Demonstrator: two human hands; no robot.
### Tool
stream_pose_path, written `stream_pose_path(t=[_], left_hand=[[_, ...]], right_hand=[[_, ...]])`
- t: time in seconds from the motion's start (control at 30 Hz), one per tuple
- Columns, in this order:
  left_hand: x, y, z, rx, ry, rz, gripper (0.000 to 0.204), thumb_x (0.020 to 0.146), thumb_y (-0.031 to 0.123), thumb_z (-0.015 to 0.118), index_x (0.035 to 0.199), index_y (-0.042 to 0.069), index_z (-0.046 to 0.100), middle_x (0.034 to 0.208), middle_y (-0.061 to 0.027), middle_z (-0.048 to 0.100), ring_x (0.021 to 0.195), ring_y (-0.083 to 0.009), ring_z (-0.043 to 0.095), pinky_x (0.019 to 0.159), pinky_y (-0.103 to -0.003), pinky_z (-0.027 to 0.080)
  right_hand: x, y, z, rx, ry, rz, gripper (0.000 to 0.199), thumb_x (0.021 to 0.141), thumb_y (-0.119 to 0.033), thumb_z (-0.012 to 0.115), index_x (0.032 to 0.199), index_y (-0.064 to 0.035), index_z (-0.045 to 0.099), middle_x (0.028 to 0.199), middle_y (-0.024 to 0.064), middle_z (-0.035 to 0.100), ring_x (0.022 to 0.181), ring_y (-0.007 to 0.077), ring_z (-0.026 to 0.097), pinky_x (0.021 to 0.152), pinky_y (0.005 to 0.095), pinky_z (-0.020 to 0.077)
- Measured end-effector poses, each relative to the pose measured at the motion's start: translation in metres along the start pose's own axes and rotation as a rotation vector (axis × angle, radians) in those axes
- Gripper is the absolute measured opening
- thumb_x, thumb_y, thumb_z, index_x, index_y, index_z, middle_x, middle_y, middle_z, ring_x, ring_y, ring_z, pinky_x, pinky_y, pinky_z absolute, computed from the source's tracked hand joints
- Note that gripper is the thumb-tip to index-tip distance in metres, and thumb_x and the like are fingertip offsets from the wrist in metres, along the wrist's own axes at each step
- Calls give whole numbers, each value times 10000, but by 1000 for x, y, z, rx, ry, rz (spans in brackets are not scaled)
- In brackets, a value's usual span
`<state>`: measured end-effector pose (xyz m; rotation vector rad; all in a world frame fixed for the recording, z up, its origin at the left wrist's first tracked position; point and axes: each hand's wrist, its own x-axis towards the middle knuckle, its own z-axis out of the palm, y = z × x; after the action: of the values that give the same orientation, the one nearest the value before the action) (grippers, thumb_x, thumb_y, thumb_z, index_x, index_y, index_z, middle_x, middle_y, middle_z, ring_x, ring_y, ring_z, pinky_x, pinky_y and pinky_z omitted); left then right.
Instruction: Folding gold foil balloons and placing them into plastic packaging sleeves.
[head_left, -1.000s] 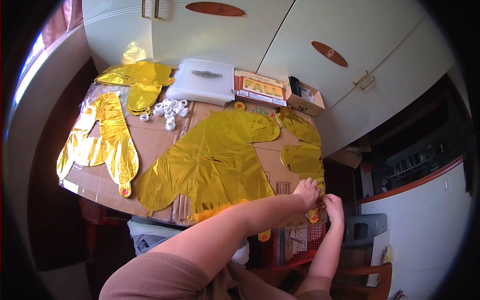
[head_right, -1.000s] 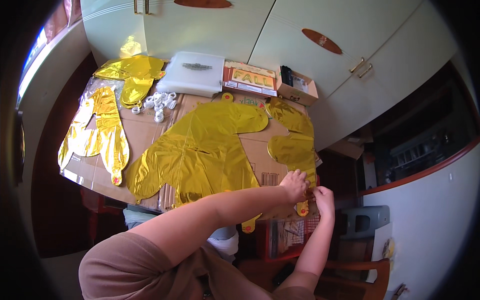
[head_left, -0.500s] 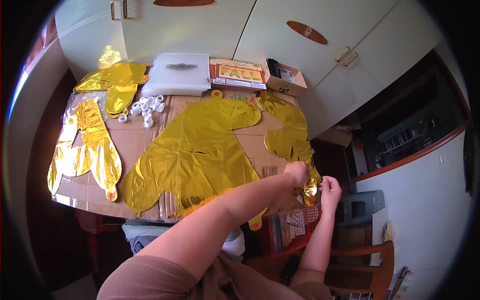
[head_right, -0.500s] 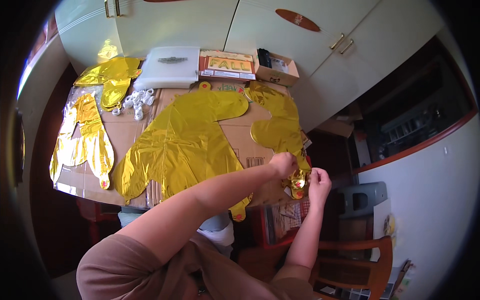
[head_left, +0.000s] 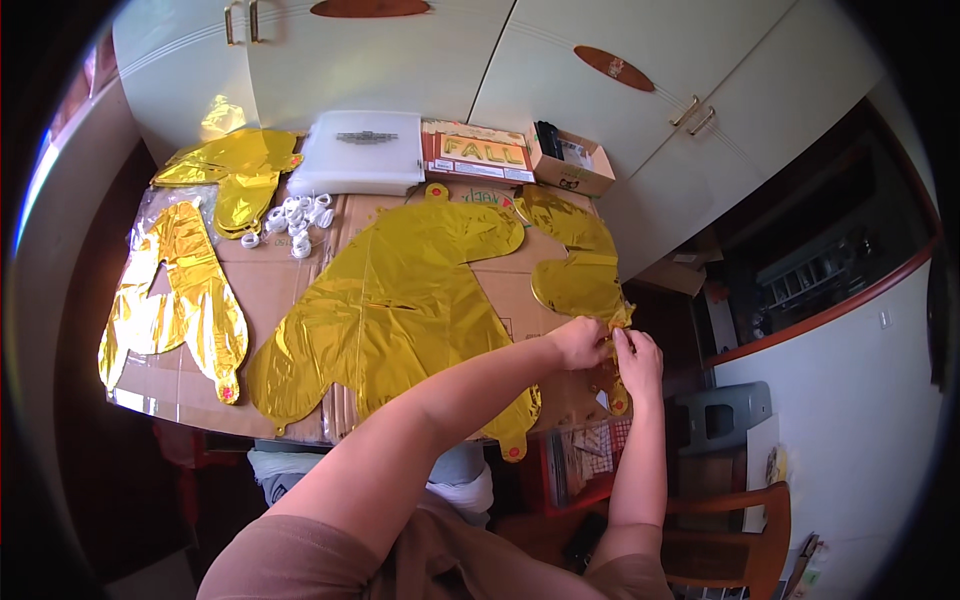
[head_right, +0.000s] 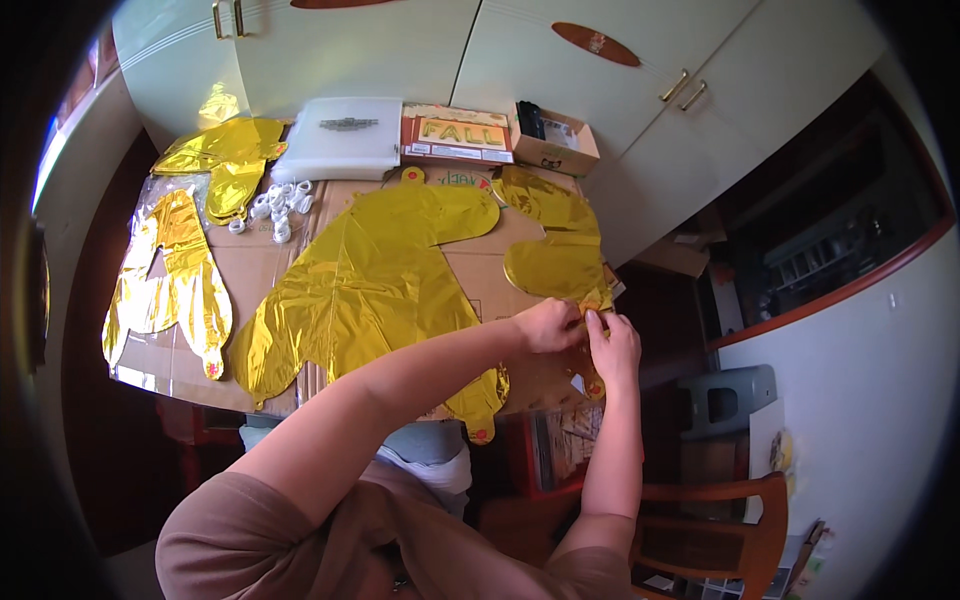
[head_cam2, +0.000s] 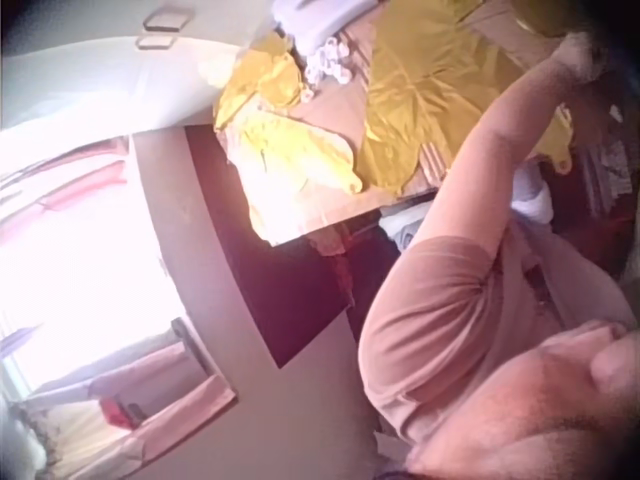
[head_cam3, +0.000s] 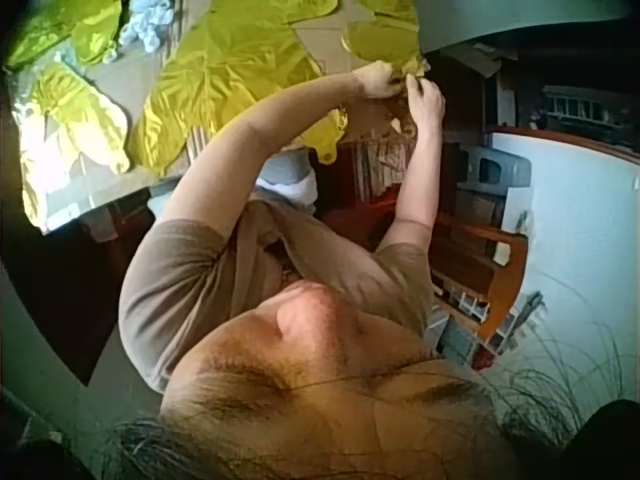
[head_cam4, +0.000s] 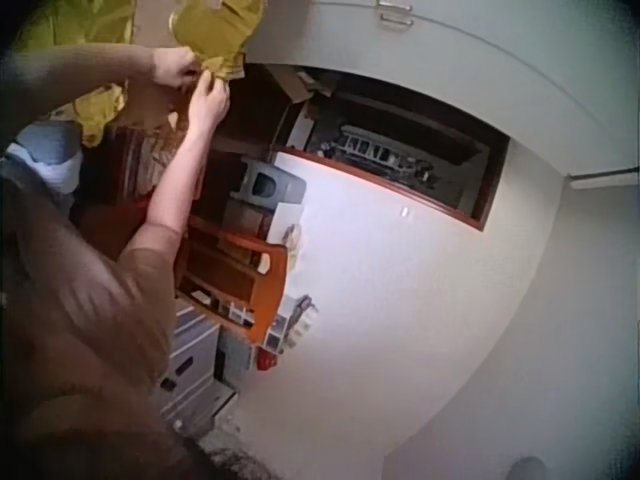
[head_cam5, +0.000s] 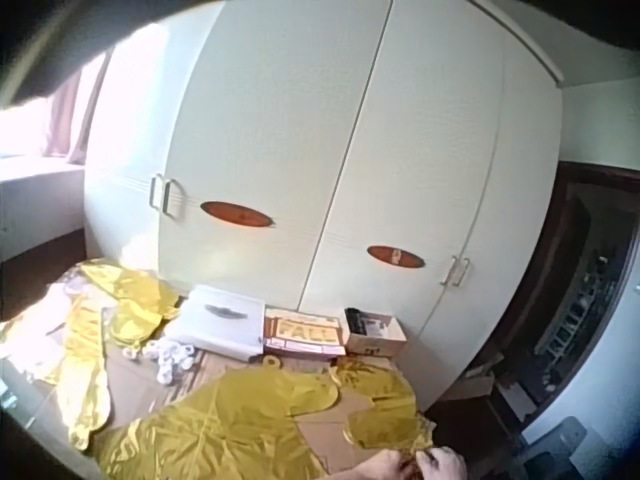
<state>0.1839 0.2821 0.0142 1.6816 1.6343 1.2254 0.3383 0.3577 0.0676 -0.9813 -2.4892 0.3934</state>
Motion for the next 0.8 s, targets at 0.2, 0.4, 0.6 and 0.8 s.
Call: stream_pose_path(t=[0.2,0.4,0.6,0.8], left_hand=[[8,-10,-3,-196,248,-164,282,876,235,729,946,-37,712,851,-199,716,744,-303,697,728,-387,554],[27,-2,-20,-434,386,-366,279,837,214,798,920,-40,717,775,-132,709,697,-159,642,689,-343,548],[79,17,-137,-670,728,-152,228,839,161,760,951,-23,688,845,-136,720,714,-175,661,652,-342,546],[99,86,-342,-300,942,-8,372,911,205,699,1175,-44,617,992,-111,696,853,-191,703,653,-323,580]], right_hand=[[-2,5,7,98,-59,11,265,921,-189,664,1089,15,687,1022,197,687,922,370,675,810,414,530],[-8,15,25,-183,-142,-219,409,874,-193,715,1217,9,621,1189,209,658,1098,384,613,960,445,465],[-4,14,26,-315,-220,-189,449,878,-250,720,1242,-1,640,1244,188,648,1158,354,592,998,442,445],[6,-2,13,-293,-319,-51,454,879,-268,725,1238,-1,647,1236,193,643,1165,366,590,1008,443,464]])
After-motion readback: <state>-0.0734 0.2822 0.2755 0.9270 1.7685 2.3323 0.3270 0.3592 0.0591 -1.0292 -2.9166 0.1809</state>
